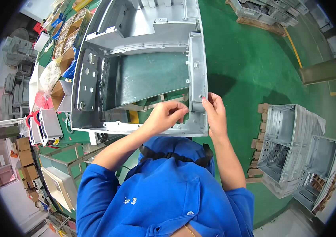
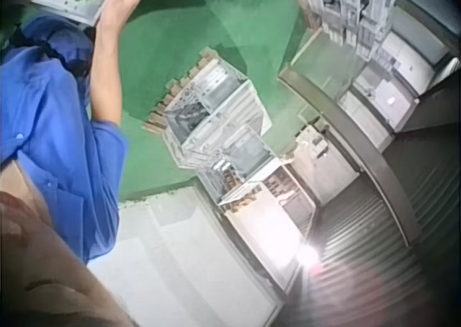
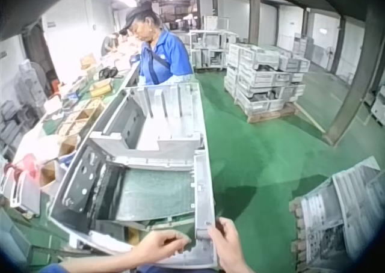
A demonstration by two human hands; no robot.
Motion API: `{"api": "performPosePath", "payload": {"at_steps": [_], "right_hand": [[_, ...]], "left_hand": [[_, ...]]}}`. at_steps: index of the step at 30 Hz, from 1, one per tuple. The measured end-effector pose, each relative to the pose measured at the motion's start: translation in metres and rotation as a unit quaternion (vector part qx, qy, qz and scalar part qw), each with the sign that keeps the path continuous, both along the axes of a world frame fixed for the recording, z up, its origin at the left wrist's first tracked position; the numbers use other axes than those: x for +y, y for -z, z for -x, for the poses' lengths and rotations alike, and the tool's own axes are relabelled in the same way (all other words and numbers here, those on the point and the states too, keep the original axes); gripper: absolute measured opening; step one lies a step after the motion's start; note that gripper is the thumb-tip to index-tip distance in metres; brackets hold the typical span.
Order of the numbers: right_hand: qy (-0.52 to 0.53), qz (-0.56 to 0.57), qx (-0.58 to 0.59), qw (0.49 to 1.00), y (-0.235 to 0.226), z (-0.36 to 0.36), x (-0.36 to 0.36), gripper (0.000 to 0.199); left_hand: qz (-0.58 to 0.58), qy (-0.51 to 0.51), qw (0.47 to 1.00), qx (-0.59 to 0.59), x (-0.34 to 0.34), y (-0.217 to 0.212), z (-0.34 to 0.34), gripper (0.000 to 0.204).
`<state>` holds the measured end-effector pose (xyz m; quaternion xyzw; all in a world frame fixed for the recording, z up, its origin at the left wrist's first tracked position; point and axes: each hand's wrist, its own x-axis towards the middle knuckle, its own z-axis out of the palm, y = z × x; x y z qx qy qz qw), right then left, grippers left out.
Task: Moving metal chassis parts and applying pink tape strips to seal or mark the seams of a metal enclosure.
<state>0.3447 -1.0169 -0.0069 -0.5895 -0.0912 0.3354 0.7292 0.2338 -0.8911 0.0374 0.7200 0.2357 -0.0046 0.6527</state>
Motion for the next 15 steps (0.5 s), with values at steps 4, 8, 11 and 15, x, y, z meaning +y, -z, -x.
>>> {"api": "performPosePath", "payload": {"at_steps": [4,8,11,15], "right_hand": [[-0.005,0.021,-0.016,1.0,0.0,0.001,-0.003,0.03],[-0.011,-0.016,-0.029,0.999,-0.003,0.01,-0.018,0.033],[-0.021,-0.042,-0.013,0.999,-0.008,0.008,-0.023,0.034],[-0.007,-0.026,0.01,1.0,-0.012,0.002,-0.014,0.034]], "left_hand": [[-0.204,0.042,0.973,-0.099,-0.013,0.006,0.021,0.008],[-0.35,0.041,0.919,-0.174,-0.02,0.014,0.03,0.012],[-0.356,0.034,0.916,-0.182,-0.021,0.017,0.028,0.013],[-0.354,0.042,0.913,-0.199,-0.022,0.019,0.027,0.013]]}}
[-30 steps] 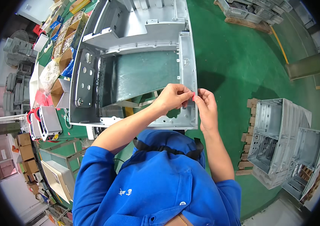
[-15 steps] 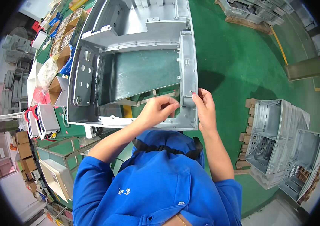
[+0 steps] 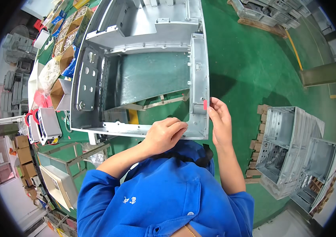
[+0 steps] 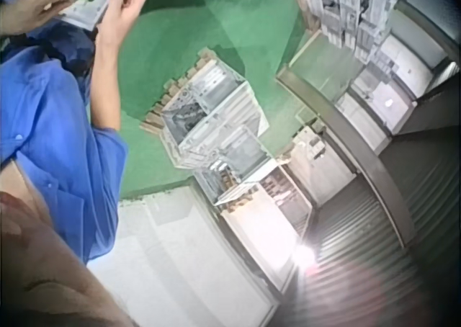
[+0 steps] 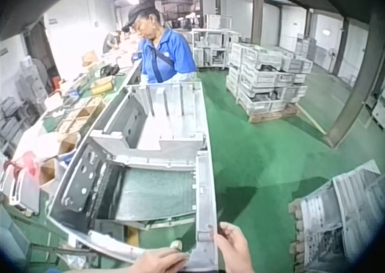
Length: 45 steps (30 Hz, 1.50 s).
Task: Moving metal chassis parts and applying pink tape strips to seal or mark the seams of a metal enclosure.
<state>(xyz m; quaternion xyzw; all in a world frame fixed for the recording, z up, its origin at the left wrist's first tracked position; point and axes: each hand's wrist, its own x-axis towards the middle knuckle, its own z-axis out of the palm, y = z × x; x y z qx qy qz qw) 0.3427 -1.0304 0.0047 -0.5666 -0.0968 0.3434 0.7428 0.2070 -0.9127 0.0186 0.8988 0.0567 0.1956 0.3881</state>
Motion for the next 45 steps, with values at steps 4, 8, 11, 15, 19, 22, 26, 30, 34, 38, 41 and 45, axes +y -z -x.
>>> {"api": "performPosePath", "payload": {"at_steps": [4,8,11,15,19,22,26,30,34,38,41,45], "right_hand": [[0.004,0.016,-0.026,1.0,0.008,0.001,0.006,0.035],[-0.013,0.011,-0.045,0.999,0.009,0.002,0.002,0.037],[-0.004,0.009,-0.027,1.0,0.008,0.001,0.005,0.037],[0.005,0.028,-0.007,1.0,0.009,-0.003,0.016,0.036],[-0.002,0.038,0.007,0.999,0.006,-0.002,0.014,0.036],[-0.002,-0.016,0.035,0.999,0.003,-0.002,0.008,0.036],[-0.019,-0.011,0.02,1.0,0.004,-0.005,0.005,0.034],[-0.025,0.016,-0.006,1.0,0.008,-0.009,0.011,0.032],[0.025,0.012,0.056,0.998,0.009,-0.012,0.01,0.029],[0.065,0.014,0.07,0.995,0.031,-0.017,-0.012,0.021],[0.053,0.029,0.081,0.995,0.044,-0.015,-0.026,0.02],[0.064,0.036,0.009,0.997,0.05,-0.005,-0.03,0.018]], "left_hand": [[-0.001,0.0,1.0,-0.002,0.0,0.001,-0.001,0.013],[-0.014,-0.006,1.0,0.003,0.0,0.0,-0.001,0.013],[-0.024,-0.007,1.0,0.003,-0.001,0.0,-0.002,0.013],[-0.043,-0.006,0.999,0.005,-0.002,-0.002,-0.003,0.012],[-0.056,-0.012,0.998,-0.002,-0.003,0.001,-0.004,0.012],[-0.062,-0.018,0.998,0.002,-0.004,0.0,-0.003,0.012],[-0.069,-0.027,0.997,0.005,-0.006,-0.001,-0.005,0.011],[-0.07,-0.033,0.997,0.006,-0.006,0.001,-0.006,0.01],[-0.07,-0.044,0.996,0.019,-0.007,-0.003,-0.008,0.01],[-0.074,-0.054,0.995,0.042,-0.009,-0.002,-0.007,0.01],[-0.074,-0.065,0.994,0.054,-0.01,-0.002,-0.009,0.009],[-0.088,-0.077,0.991,0.059,-0.012,0.0,-0.012,0.008]]}}
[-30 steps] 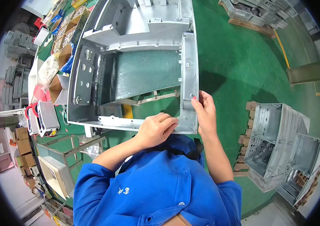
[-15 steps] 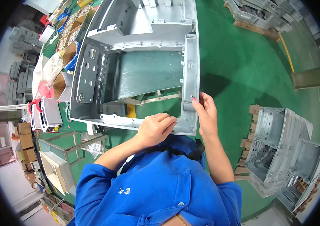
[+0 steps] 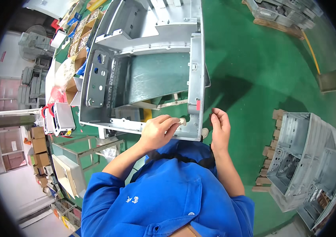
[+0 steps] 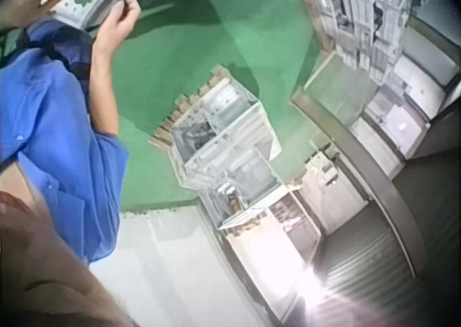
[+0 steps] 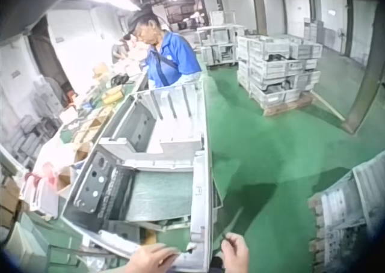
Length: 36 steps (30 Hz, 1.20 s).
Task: Moving metal chassis parts and applying pink tape strips to seal or mark the seams of a metal enclosure.
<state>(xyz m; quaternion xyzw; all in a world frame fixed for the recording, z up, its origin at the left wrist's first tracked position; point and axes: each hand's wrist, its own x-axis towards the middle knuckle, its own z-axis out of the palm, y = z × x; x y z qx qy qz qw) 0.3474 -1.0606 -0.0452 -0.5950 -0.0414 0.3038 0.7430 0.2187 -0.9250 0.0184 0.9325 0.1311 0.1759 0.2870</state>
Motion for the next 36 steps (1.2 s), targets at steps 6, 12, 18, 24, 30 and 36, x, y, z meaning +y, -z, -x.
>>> {"api": "performPosePath", "payload": {"at_steps": [6,12,18,24,30,36], "right_hand": [[-0.088,0.078,-0.465,0.877,-0.029,-0.015,-0.001,0.034],[-0.149,0.142,-0.731,0.65,-0.039,-0.033,0.014,0.036],[-0.164,0.172,-0.787,0.569,-0.041,-0.022,0.019,0.041],[-0.159,0.272,-0.783,0.537,-0.034,-0.005,0.023,0.037],[-0.135,0.251,-0.812,0.509,-0.062,0.019,0.034,0.025],[-0.07,0.337,-0.661,0.667,-0.076,0.033,0.044,0.025]], "left_hand": [[-0.032,-0.033,0.998,0.032,-0.005,-0.003,-0.002,0.007],[-0.042,-0.045,0.998,0.011,-0.006,-0.002,-0.001,0.01],[-0.042,-0.043,0.998,0.01,-0.007,0.012,0.014,0.011],[0.006,0.001,0.995,-0.095,0.001,0.033,0.018,0.014],[0.077,0.011,0.933,-0.351,0.05,-0.007,0.087,0.009],[0.06,-0.163,0.912,-0.372,0.174,-0.017,0.226,0.014]]}}
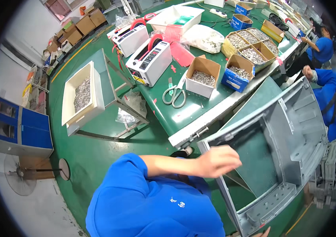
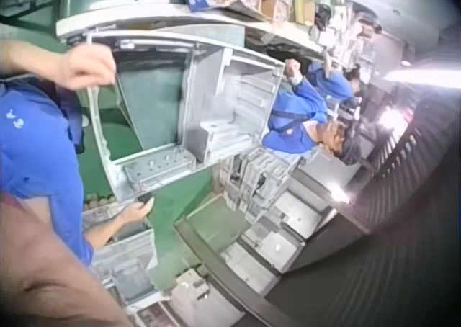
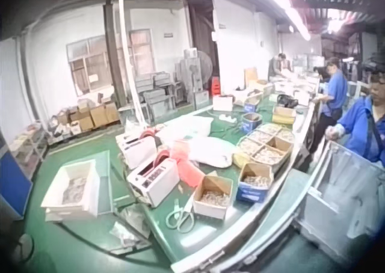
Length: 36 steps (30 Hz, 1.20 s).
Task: Moving metal chassis parts and applying pink tape strips to seal or mark the seams of a metal enclosure.
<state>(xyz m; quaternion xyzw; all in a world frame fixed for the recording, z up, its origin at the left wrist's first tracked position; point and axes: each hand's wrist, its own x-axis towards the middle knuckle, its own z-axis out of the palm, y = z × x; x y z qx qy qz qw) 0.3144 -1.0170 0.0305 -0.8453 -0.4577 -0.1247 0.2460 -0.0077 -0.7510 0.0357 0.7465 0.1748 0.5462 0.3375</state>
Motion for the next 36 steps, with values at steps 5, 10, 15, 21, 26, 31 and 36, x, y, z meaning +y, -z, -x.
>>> {"api": "performPosePath", "payload": {"at_steps": [5,10,15,21,26,31,36], "right_hand": [[0.117,-0.012,0.121,0.986,0.005,0.0,0.01,0.026],[0.148,-0.009,0.056,0.987,0.024,0.022,0.027,0.025],[0.172,0.033,0.025,0.984,0.019,0.023,0.033,0.025],[0.19,-0.011,-0.027,0.981,0.034,0.02,0.025,0.023],[0.208,0.0,-0.015,0.978,0.032,0.032,0.034,0.025],[0.177,-0.154,0.093,0.968,0.007,0.077,0.074,0.033],[-0.291,-0.001,0.407,0.866,-0.062,0.295,0.22,0.032]], "left_hand": [[0.093,-0.096,0.991,0.022,0.063,0.013,0.071,0.017],[0.184,-0.129,0.975,0.004,0.109,0.035,0.097,0.01],[0.378,-0.286,0.86,-0.186,0.188,0.089,0.156,0.016],[0.537,-0.306,0.755,-0.219,0.219,0.142,0.21,0.02],[0.594,-0.281,0.711,-0.253,0.246,0.166,0.221,0.019],[0.593,-0.296,0.712,-0.231,0.274,0.174,0.2,0.016],[0.577,-0.248,0.75,-0.207,0.264,0.183,0.205,0.022]]}}
